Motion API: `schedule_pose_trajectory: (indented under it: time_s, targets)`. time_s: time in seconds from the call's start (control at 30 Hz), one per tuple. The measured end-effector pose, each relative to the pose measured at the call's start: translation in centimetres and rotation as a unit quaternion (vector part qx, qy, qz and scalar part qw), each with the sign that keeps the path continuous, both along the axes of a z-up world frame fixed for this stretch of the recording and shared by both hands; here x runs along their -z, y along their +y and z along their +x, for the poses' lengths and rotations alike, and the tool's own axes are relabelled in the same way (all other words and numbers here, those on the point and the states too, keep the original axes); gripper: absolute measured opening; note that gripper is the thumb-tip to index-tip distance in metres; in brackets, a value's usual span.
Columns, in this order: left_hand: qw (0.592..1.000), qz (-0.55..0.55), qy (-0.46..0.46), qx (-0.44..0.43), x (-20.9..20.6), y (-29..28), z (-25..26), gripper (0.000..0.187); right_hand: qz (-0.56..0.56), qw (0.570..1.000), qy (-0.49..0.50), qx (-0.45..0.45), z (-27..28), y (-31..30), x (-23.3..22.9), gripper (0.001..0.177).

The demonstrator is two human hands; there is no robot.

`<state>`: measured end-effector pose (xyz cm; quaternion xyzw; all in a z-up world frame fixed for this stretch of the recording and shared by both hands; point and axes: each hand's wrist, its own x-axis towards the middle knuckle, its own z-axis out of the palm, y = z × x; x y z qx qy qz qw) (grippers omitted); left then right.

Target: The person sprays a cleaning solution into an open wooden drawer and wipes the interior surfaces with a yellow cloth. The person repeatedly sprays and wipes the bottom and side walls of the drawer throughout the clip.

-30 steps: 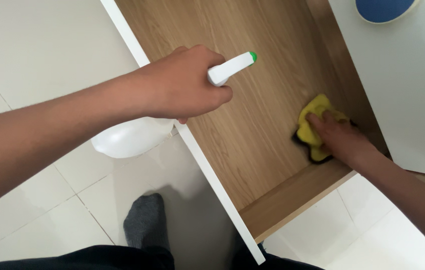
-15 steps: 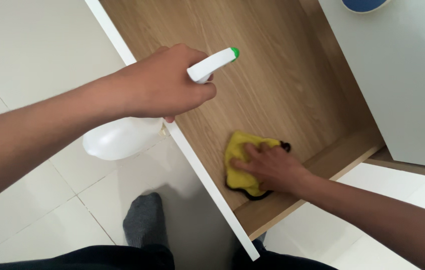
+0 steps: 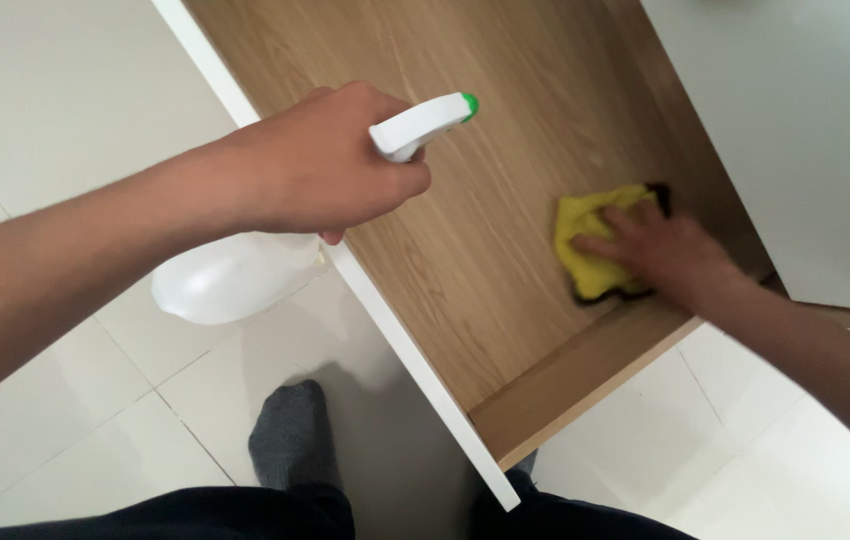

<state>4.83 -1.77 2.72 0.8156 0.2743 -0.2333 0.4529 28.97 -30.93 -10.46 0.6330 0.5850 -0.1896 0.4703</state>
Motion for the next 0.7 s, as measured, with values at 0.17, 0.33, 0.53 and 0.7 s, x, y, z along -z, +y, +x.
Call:
schedule_pose_trajectory:
  time_s: [0.17,0.33,0.53,0.7]
  targets:
    - [1.000,0.008,-0.003,0.008,0.1,-0.2,-0.3,0.024,-0.025,0.999,-0.020,0.015,1.4,-0.1,-0.4,0.081]
    - [1.000,0.003,-0.016,0.008,0.4,-0.3,-0.5,0.022,-0.053,0.997,0.060,-0.013,-0.4,1.8,-1.2,0.083]
    - [0.998,-0.026,-0.062,-0.002,0.8,-0.1,-0.8,0.027,-0.056,0.981,0.184,-0.014,-5.6,3.1,-0.5,0.083]
    - [0.997,-0.031,-0.061,-0.020,0.8,0.3,-1.1,0.025,-0.003,0.968,0.250,0.014,-10.7,3.6,0.5,0.084]
